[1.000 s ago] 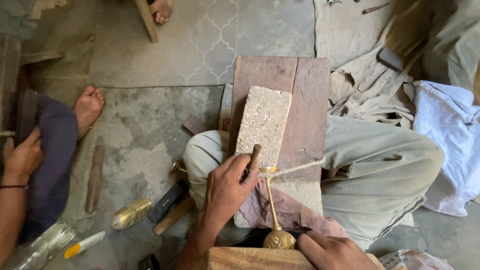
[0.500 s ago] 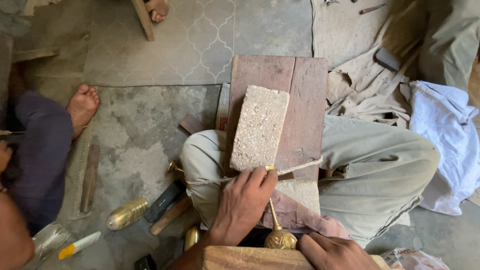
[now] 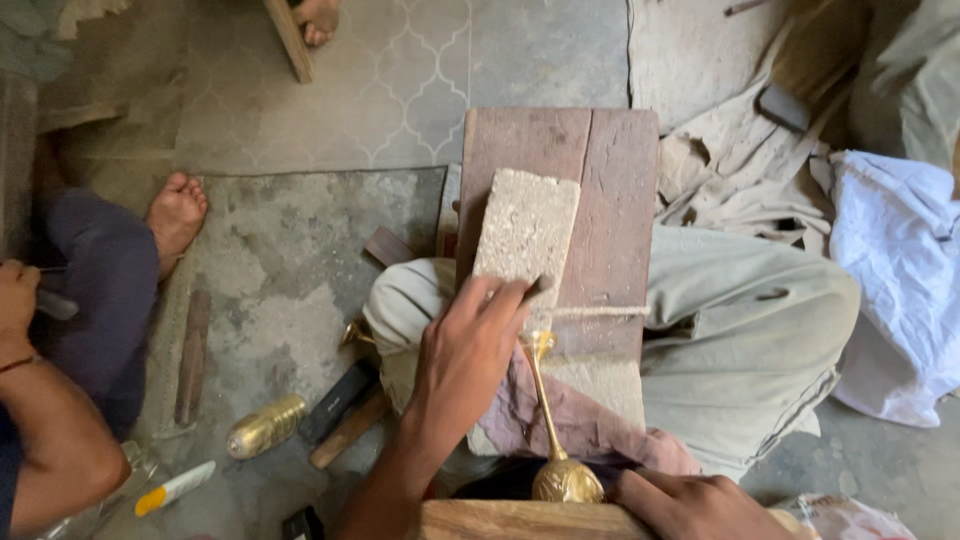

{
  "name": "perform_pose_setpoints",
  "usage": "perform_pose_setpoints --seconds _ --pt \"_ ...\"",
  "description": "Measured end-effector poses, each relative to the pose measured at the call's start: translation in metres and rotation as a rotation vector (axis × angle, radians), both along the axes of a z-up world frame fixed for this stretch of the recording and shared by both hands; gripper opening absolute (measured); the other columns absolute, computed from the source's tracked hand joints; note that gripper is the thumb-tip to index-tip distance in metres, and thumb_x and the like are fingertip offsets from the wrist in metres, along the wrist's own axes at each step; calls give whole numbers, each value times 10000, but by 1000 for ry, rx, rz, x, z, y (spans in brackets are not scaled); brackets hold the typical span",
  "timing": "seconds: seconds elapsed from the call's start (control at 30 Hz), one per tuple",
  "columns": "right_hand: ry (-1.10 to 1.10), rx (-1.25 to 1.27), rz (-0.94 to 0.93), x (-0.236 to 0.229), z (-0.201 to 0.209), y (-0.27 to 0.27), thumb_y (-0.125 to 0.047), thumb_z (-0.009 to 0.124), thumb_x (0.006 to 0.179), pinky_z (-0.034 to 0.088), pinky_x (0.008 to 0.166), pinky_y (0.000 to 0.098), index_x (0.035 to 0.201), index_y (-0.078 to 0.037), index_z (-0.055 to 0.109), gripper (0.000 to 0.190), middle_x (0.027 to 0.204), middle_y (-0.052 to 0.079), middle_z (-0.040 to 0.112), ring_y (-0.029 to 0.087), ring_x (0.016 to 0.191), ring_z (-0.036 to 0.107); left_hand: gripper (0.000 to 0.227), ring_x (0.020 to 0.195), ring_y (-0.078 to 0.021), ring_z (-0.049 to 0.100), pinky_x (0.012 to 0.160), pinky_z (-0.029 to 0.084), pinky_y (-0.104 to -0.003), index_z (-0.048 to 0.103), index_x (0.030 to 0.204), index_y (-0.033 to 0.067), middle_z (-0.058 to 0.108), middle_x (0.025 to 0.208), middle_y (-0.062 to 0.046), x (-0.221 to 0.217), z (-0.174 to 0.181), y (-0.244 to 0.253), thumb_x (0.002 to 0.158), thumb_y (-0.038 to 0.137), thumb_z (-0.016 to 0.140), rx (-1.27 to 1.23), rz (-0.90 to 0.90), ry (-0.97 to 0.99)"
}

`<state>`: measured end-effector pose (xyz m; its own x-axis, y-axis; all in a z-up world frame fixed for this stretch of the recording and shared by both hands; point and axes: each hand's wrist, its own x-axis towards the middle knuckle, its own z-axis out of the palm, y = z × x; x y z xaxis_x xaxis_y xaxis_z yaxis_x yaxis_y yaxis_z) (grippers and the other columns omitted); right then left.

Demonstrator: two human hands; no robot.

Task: The person hammers a brass lamp component on a stone block, repeatedly striking the rim to shape it. They rotate the piece, inspect it, and continue hammering different sections of the rim.

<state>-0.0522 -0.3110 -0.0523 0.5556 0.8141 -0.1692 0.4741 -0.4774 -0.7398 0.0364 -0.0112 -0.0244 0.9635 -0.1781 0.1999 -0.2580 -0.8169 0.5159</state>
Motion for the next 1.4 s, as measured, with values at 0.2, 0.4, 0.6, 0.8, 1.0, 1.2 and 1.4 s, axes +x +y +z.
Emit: perform_pose_setpoints --seconds 0.2,0.4,0.6,0.8,1.0,1.2,1.4 --pt "201 -3 -284 41 34 -38 -310 793 771 622 743 310 1137 -102 660 442 911 59 781 198 846 806 192 878 -359 687 743 562 -433 662 1094 -12 680 1025 -199 -47 24 10 967 132 666 -176 -101 311" --pt "447 -60 -867 47 56 -25 -255 917 703 644 703 351 1225 -51 657 618 838 105 726 177 752 741 222 826 -255 736 769 588 -398 676 1090 44 722 963 -124 -72 32 24 908 169 704 23 40 712" --pt "417 -77 -1023 56 59 -15 -212 913 739 605 719 360 1226 -8 596 616 905 145 713 196 805 729 218 881 -216 776 700 651 -320 675 1121 25 711 1122 -174 -60 24 23 931 123 719 -337 128 116" --pt "82 258 -1034 64 50 -9 -223 806 800 558 690 313 1269 13 561 580 981 134 688 146 826 683 312 878 -226 801 654 658 -293 616 1235 29 742 1039 -145 -36 -31 -8 968 146 728 -571 74 -23" --pt "-306 -77 -895 89 53 -9 -61 764 764 544 720 369 1241 -45 630 497 1121 123 701 249 813 710 260 862 -212 766 672 661 -289 604 1177 71 727 1049 -112 -41 -53 -19 981 174 741 -329 64 -241" --pt "-418 106 -737 112 78 6 -46 740 686 523 770 410 1181 -44 614 511 1036 100 682 331 952 674 247 833 -205 727 665 610 -340 600 1133 82 696 981 -68 -44 -41 -18 958 148 762 -251 52 -189" --pt "-709 -136 -575 122 90 5 -39 770 593 480 806 443 1093 -108 671 515 961 54 700 298 885 656 358 811 -209 697 629 618 -304 588 1213 50 642 936 -90 -38 -46 -14 898 105 750 -181 22 -134"
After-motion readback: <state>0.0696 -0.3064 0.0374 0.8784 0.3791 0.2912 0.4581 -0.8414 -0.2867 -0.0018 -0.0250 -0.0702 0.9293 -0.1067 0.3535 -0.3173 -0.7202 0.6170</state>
